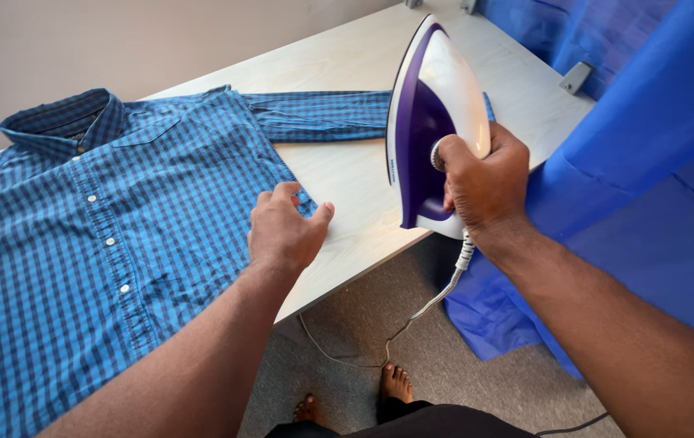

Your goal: The person irons a blue checkered shirt laid out on a table. They smooth the fabric, use a purple and white iron to press the front and sleeves, then fold the shirt and lift it.

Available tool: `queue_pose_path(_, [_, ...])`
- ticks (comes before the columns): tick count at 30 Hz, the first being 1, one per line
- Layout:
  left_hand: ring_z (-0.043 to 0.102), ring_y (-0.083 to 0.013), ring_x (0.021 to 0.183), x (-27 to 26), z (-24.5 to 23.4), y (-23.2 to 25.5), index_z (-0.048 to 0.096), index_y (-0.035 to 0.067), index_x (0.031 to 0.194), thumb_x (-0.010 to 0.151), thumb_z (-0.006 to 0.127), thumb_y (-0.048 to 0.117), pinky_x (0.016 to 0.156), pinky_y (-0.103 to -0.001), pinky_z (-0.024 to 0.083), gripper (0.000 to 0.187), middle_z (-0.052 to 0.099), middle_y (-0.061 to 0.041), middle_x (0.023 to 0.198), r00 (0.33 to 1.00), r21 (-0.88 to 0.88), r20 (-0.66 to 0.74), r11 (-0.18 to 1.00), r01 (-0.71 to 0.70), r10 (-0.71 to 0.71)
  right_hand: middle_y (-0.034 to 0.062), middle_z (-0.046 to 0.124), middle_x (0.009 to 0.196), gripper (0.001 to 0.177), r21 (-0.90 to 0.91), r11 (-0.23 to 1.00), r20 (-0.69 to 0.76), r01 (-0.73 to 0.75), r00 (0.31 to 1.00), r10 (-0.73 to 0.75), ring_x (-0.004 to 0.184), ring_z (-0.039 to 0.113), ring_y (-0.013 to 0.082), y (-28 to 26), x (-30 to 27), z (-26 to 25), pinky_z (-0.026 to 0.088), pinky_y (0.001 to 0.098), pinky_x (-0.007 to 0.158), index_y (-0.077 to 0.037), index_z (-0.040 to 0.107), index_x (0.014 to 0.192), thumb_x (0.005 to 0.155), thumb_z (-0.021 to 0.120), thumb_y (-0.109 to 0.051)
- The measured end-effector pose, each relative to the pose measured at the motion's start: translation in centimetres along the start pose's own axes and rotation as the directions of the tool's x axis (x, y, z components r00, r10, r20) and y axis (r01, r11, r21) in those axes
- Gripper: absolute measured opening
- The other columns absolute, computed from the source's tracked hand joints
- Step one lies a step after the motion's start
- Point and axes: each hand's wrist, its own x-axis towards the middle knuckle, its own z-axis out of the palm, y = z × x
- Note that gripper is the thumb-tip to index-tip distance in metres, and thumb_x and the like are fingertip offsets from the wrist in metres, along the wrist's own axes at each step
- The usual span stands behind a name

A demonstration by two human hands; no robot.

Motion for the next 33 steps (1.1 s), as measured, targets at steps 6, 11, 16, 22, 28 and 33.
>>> queue_pose_path(6, [0.057, -0.0261, 0.125, 0.0, 0.1, 2.0, 0.050, 0.011, 0.146, 0.090, 0.072, 0.047, 0.106, -0.049, 0.048, 0.070, 0.055, -0.012, 0.136, 0.995, -0.027, -0.074, 0.998, 0.059, -0.061, 0.0040, 0.055, 0.059, 0.007, 0.019, 0.999, 0.045, 0.034, 0.998, -0.035, 0.040, 0.051, 0.0105, 1.4, 2.5, -2.1, 0.045, 0.0269, 0.035, 0.001, 0.061, 0.083, 0.086, 0.061, -0.005])
queue_pose_path(11, [0.055, -0.0273, 0.128, -0.2, 0.2, 3.2, 0.051, 0.012, 0.145, 0.089, 0.073, 0.047, 0.107, -0.050, 0.047, 0.070, 0.057, -0.011, 0.134, 0.988, -0.065, -0.115, 0.993, 0.095, -0.102, 0.0029, 0.059, 0.064, 0.005, 0.002, 0.998, 0.041, 0.061, 0.997, -0.061, 0.042, 0.053, 0.0102, 2.5, 3.8, -2.2, 0.046, 0.0263, 0.036, 0.000, 0.062, 0.083, 0.086, 0.064, -0.004])
queue_pose_path(16, [0.053, -0.0272, 0.130, 0.6, 0.0, 3.7, 0.052, 0.011, 0.143, 0.087, 0.074, 0.048, 0.108, -0.050, 0.046, 0.071, 0.058, -0.010, 0.134, 0.981, -0.077, -0.163, 0.992, 0.098, -0.109, 0.0024, 0.060, 0.065, 0.006, -0.005, 0.999, 0.050, 0.047, 0.998, -0.047, 0.044, 0.054, 0.0097, 4.0, 4.7, -1.5, 0.047, 0.0254, 0.037, -0.002, 0.063, 0.083, 0.086, 0.068, -0.004])
queue_pose_path(22, [0.052, -0.0243, 0.131, 2.0, -0.2, 3.7, 0.049, 0.013, 0.145, 0.090, 0.072, 0.047, 0.109, -0.050, 0.045, 0.069, 0.056, -0.009, 0.135, 0.979, -0.045, -0.132, 0.988, 0.149, -0.154, 0.0027, 0.058, 0.061, 0.009, -0.042, 0.999, 0.058, 0.011, 0.998, -0.008, 0.043, 0.054, 0.0099, 5.6, 5.7, 0.1, 0.046, 0.0253, 0.036, -0.004, 0.062, 0.081, 0.086, 0.069, -0.006])
queue_pose_path(28, [0.054, -0.0228, 0.128, 3.3, -0.2, 3.4, 0.046, 0.012, 0.148, 0.093, 0.068, 0.044, 0.103, -0.049, 0.051, 0.067, 0.056, -0.011, 0.132, 0.977, -0.060, -0.119, 0.983, 0.173, -0.179, 0.0028, 0.058, 0.061, 0.008, -0.058, 0.998, 0.075, 0.006, 0.997, -0.002, 0.043, 0.054, 0.0095, 7.7, 6.5, 1.2, 0.047, 0.0250, 0.036, -0.004, 0.062, 0.080, 0.086, 0.067, -0.005])
queue_pose_path(33, [0.053, -0.0231, 0.128, 4.7, 0.1, 3.0, 0.047, 0.011, 0.147, 0.092, 0.069, 0.043, 0.103, -0.049, 0.050, 0.067, 0.056, -0.010, 0.132, 0.974, -0.049, -0.141, 0.984, 0.170, -0.176, 0.0029, 0.058, 0.063, 0.007, -0.013, 1.000, 0.068, 0.012, 0.998, -0.011, 0.044, 0.053, 0.0092, 9.5, 7.0, 1.6, 0.046, 0.0249, 0.037, -0.004, 0.062, 0.081, 0.087, 0.066, -0.004])
